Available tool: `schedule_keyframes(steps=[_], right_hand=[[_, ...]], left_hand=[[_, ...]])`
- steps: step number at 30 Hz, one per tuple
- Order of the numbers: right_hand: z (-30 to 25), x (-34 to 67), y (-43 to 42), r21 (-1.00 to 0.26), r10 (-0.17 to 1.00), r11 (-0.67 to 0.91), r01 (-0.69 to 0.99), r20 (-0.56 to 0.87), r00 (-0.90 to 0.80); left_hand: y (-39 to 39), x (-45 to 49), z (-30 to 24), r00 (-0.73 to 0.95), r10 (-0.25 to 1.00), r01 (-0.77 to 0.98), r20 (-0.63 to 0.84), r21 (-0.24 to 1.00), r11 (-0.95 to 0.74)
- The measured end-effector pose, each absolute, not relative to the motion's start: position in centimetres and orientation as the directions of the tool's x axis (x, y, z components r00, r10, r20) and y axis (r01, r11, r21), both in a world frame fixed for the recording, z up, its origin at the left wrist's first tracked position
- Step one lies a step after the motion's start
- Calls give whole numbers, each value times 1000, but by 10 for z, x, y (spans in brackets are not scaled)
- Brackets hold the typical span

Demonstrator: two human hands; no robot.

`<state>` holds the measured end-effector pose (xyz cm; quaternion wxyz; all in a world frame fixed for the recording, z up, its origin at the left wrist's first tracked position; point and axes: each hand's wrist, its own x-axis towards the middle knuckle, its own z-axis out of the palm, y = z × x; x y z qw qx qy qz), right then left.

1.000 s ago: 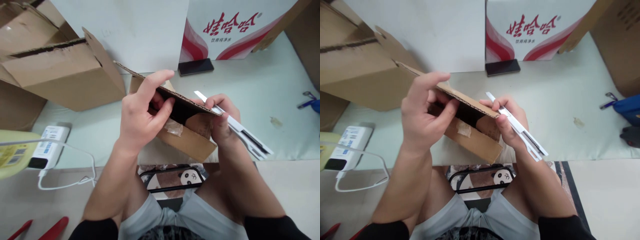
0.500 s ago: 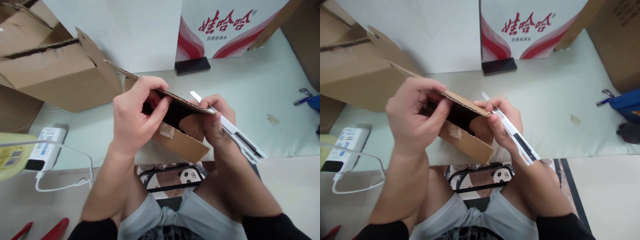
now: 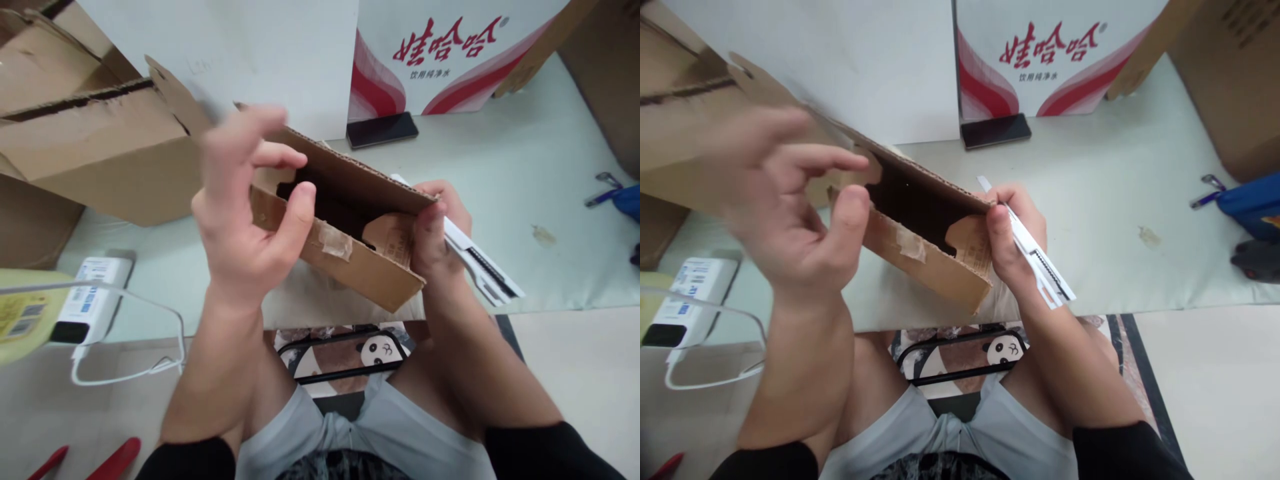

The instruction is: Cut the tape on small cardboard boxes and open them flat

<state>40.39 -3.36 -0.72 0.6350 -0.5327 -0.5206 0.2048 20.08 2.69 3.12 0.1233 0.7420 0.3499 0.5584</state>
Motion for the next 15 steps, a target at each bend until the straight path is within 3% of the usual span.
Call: schedule_keyframes(steps=[3,5,7,9,12,15], right_hand=[[-11,407,-30,-878,785,340,338,463,412],[-15,411,-26,-870,774,347,350,476,418],[-21,418,-21,-862,755,304,406,478,448],[-31,429,-16,-821,753,154,550,458,473],[-53,449,-13,-603,850,-100,791,362,383],[-75,465,-14,-434,947,-126,892,215,239]], left_hand=[[32,191,32,299,578,477,760,406,-780],[33,184,29,317,573,474,755,398,-786],[35,180,23,249,574,460,780,426,-779],[38,177,17,133,567,418,813,473,-776],[39,178,15,-65,555,289,829,548,-785],[38,179,21,-179,557,182,811,583,-791]])
